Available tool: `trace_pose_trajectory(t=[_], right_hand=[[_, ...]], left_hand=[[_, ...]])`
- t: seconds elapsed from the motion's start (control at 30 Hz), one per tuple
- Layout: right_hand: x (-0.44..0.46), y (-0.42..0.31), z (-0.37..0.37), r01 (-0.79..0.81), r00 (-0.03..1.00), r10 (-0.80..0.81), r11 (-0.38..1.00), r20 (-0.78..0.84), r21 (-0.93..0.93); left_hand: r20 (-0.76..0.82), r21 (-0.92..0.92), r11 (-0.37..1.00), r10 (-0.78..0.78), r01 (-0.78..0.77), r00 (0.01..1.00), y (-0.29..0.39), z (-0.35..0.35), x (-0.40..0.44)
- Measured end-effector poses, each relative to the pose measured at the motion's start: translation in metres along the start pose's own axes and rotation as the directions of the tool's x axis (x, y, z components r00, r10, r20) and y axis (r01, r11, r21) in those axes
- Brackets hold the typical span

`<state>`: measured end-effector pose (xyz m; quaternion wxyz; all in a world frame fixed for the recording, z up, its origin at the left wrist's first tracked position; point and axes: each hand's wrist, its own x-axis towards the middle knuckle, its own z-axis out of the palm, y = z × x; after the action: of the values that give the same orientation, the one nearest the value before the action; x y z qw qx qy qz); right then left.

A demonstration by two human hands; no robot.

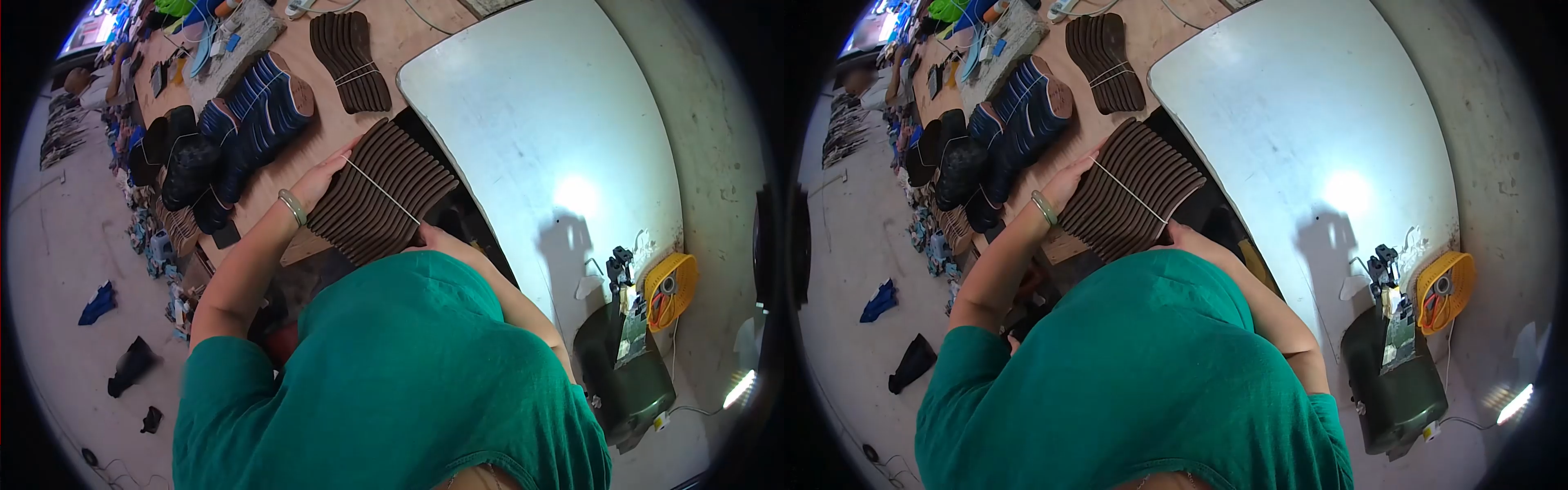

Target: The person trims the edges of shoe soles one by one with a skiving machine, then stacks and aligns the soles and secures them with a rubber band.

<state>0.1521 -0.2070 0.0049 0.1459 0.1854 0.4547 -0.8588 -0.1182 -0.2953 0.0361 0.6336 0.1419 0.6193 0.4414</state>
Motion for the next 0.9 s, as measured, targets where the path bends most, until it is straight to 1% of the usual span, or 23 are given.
trace_pose_trajectory(t=[0.07,0.1,0.17,0.2,0.23,0.3,0.33,0.37,0.4,0.43,0.47,0.5,0.53,0.57,0.63,0.67,0.77,0.8,0.83,0.87,0.9], right_hand=[[-0.003,-0.012,0.0,0.027,0.999,-0.028,0.999,0.017,0.04],[0.001,-0.008,-0.002,0.034,0.999,-0.035,0.999,0.011,0.028],[0.015,0.015,-0.01,0.209,0.976,-0.205,0.976,-0.07,0.062],[0.019,0.007,-0.011,0.297,0.952,-0.289,0.952,-0.105,0.07],[0.019,-0.002,-0.016,0.303,0.949,-0.297,0.952,-0.1,0.046],[0.015,-0.044,-0.027,0.444,0.836,-0.443,0.893,-0.323,-0.075],[0.017,-0.05,-0.041,0.407,0.792,-0.421,0.904,-0.441,-0.132],[0.022,-0.057,-0.058,0.363,0.735,-0.399,0.914,-0.548,-0.18],[0.027,-0.081,-0.068,0.337,0.687,-0.433,0.902,-0.583,-0.271],[0.035,-0.106,-0.079,0.305,0.637,-0.468,0.883,-0.612,-0.358],[0.053,-0.122,-0.1,0.398,0.632,-0.483,0.873,-0.606,-0.281],[0.071,-0.14,-0.122,0.483,0.627,-0.494,0.853,-0.602,-0.198],[0.083,-0.158,-0.146,0.454,0.635,-0.524,0.848,-0.568,-0.274],[0.094,-0.175,-0.166,0.426,0.644,-0.551,0.834,-0.531,-0.35],[0.106,-0.213,-0.174,0.317,0.651,-0.498,0.864,-0.572,-0.391],[0.116,-0.217,-0.179,0.309,0.661,-0.495,0.864,-0.564,-0.397],[0.142,-0.223,-0.184,0.046,0.563,-0.5,0.814,-0.658,-0.579],[0.149,-0.222,-0.179,0.037,0.567,-0.497,0.812,-0.657,-0.583],[0.152,-0.219,-0.164,-0.01,0.456,-0.645,0.686,-0.613,-0.728],[0.154,-0.216,-0.146,-0.08,0.349,-0.776,0.534,-0.525,-0.842],[0.158,-0.213,-0.127,-0.167,0.251,-0.883,0.365,-0.398,-0.916]], left_hand=[[0.022,0.008,1.0,0.016,-0.017,1.0,0.006,-0.002,0.006],[0.047,0.071,0.996,0.05,-0.054,0.998,0.01,-0.003,0.013],[0.102,0.191,0.971,0.124,-0.141,0.987,0.021,-0.008,0.027],[0.105,0.189,0.968,0.147,-0.164,0.984,0.03,-0.01,0.035],[0.067,0.049,0.987,0.151,-0.155,0.986,0.039,-0.009,0.046],[0.002,-0.243,0.96,0.141,-0.136,0.99,0.056,0.0,0.07],[-0.002,-0.252,0.955,0.161,-0.156,0.987,0.065,0.004,0.08],[-0.061,-0.403,0.912,0.053,-0.073,0.997,0.077,0.011,0.088],[-0.101,-0.553,0.833,-0.067,0.0,0.993,0.086,0.015,0.099],[-0.177,-0.552,0.828,0.001,-0.1,0.984,0.074,0.008,0.13],[-0.252,-0.543,0.816,0.067,-0.198,0.965,0.065,0.002,0.163],[-0.31,-0.548,0.798,0.083,-0.249,0.947,0.07,0.002,0.181],[-0.367,-0.551,0.779,0.096,-0.299,0.925,0.074,0.004,0.193],[-0.377,-0.562,0.766,0.099,-0.312,0.921,0.082,0.01,0.199],[-0.545,-0.357,0.758,0.307,-0.546,0.781,0.101,0.011,0.198],[-0.554,-0.364,0.751,0.301,-0.551,0.776,0.103,0.001,0.191],[-0.325,-0.167,0.895,0.345,-0.413,0.88,0.1,-0.012,0.164],[-0.296,-0.04,0.883,0.437,-0.468,0.849,0.092,-0.016,0.144],[-0.254,0.086,0.851,0.522,-0.518,0.815,0.08,-0.024,0.114],[-0.246,0.218,0.79,0.612,-0.573,0.751,0.063,-0.037,0.091],[-0.224,0.346,0.71,0.697,-0.613,0.681,0.042,-0.052,0.07]])
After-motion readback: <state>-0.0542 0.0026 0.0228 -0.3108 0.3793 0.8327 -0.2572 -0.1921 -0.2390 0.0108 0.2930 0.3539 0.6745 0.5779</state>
